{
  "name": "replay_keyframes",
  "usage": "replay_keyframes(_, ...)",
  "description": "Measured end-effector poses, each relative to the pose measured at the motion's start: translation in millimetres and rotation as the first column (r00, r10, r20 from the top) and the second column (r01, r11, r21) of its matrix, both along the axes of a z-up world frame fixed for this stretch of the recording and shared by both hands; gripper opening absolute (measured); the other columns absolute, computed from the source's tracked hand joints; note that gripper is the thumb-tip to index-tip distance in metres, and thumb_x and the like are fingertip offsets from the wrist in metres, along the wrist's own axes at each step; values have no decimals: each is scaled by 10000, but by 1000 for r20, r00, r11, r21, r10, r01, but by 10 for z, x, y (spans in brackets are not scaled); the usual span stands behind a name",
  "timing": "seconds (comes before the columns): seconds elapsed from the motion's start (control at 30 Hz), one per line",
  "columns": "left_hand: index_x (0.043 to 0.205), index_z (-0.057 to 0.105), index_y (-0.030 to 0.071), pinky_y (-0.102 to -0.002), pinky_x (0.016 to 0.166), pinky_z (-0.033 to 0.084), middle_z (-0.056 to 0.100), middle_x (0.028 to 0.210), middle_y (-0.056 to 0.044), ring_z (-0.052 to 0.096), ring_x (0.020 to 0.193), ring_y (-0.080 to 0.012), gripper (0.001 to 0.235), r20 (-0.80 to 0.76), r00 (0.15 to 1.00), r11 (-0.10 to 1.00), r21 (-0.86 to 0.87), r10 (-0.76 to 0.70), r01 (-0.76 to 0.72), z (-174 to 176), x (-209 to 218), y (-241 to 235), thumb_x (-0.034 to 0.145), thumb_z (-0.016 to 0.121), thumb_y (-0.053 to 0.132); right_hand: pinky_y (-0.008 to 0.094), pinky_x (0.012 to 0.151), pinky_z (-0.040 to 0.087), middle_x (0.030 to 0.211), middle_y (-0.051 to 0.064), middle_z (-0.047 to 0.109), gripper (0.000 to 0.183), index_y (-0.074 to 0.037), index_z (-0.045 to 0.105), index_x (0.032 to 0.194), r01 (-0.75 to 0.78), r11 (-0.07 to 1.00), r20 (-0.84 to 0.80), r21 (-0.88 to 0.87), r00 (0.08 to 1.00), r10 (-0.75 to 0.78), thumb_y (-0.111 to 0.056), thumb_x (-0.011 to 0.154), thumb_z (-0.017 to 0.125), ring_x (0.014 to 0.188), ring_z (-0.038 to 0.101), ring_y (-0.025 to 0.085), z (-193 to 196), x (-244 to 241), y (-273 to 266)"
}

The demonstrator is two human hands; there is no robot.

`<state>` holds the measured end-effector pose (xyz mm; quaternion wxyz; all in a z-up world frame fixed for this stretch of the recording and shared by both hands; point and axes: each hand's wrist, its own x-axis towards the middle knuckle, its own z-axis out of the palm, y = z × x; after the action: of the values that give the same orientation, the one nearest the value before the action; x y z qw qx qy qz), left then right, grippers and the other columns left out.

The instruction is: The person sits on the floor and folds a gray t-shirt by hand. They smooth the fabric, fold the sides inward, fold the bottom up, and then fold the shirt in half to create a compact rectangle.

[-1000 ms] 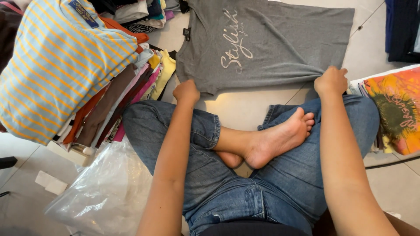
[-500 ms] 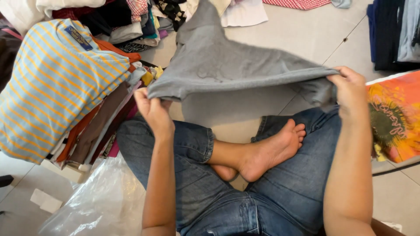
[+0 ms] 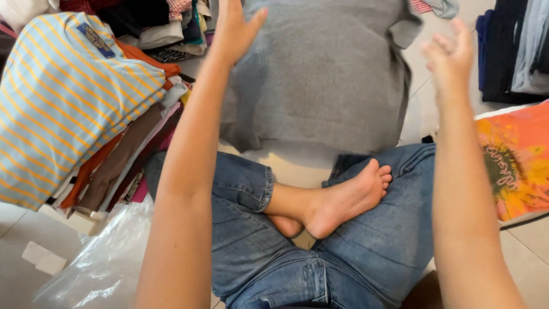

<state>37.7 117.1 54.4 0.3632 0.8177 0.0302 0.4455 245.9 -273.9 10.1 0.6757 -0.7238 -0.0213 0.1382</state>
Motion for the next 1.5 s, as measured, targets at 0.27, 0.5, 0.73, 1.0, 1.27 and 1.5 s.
replay_keyframes(0.27,980,617,95,-456,816,508,550,1036,-114,621,970,-308,288,-911,395,972,188,118,144,-1048,-957,-757,821,735,304,577,800,539,1231,281,565,629,-7,654,1195,-411,213,-163,-887,709,687,-290,665,838,1126,595,447,-623,-914,84)
replay_keyframes(0.5,1149,533,47,-714,822,425,495,1183,-274,510,1102,-474,602,-953,48,942,303,299,142,-1302,-963,-759,631,794,207,579,779,509,1075,317,567,491,111,613,1155,-145,169,22,-975,692,722,-16,695,727,1043,591,480,-1043,-738,113)
replay_keyframes(0.73,1045,621,-12,-576,828,492,546,1087,-250,558,1060,-421,333,-912,89,879,409,400,244,-1543,-975,-739,734,737,6,502,688,512,928,241,607,262,77,660,1012,18,143,119,-990,667,736,28,755,672,875,631,389,-1288,-646,56)
replay_keyframes(1.0,991,703,59,-506,787,477,687,908,-165,657,912,-364,240,-904,273,937,349,328,30,-1425,-1073,-634,774,662,154,496,692,500,865,250,662,197,26,652,1019,-124,428,126,-895,852,509,-55,855,579,856,665,419,-1017,-646,-22)
replay_keyframes(1.27,962,471,107,-366,552,305,412,640,-68,409,536,-208,159,-771,636,902,-283,-12,-325,-134,-1461,-664,914,333,45,205,757,448,955,41,638,207,-164,583,1021,-468,822,-145,-323,883,446,-176,877,731,860,594,99,-203,-608,-461)
replay_keyframes(1.5,1006,521,115,-336,666,363,536,802,-49,507,751,-196,484,-960,222,980,-142,-170,137,435,-1546,-621,697,787,375,341,656,402,826,115,740,206,-45,783,894,-553,89,-440,-829,741,507,-73,718,886,772,612,245,31,44,-1052)
